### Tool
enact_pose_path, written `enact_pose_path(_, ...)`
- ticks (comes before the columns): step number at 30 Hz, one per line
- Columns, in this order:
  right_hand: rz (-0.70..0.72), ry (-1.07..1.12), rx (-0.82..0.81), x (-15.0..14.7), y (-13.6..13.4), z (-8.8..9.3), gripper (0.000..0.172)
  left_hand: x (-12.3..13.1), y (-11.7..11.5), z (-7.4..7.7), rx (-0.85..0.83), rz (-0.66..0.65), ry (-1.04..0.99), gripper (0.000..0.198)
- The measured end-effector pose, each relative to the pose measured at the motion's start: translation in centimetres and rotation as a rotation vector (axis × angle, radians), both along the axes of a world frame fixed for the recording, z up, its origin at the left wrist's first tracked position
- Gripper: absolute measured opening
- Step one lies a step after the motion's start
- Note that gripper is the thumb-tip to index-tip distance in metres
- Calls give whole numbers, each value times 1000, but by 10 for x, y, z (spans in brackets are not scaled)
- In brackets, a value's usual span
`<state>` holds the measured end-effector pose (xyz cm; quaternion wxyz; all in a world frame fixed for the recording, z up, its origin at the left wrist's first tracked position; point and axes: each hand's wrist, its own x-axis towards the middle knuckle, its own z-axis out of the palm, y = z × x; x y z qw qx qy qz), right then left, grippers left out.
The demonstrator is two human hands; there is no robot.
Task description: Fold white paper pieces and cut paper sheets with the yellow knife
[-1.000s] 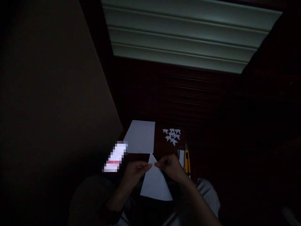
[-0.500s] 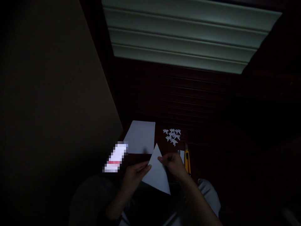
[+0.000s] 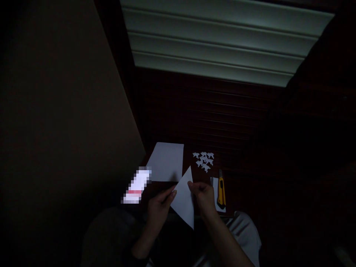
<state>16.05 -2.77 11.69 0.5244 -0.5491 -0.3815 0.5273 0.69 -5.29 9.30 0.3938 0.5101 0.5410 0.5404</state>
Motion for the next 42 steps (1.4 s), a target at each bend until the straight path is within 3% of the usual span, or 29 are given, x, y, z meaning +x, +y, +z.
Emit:
enact_pose_path(12,-51,18,-10,-5,2,-3,26,7,-3,6,-37,23,-81,31)
enact_pose_path(22,37,-19,13,-2,1,-6,28,3,-1,0,-32,103,-58,30)
enact_pose_path(32,-67,-50,6,-3,4,-15,28,4,-2,5,-8,52,-20,32)
enact_pose_path(42,54,-71,29,-1,1,-13,29,2,-2,0,-7,80,-6,31)
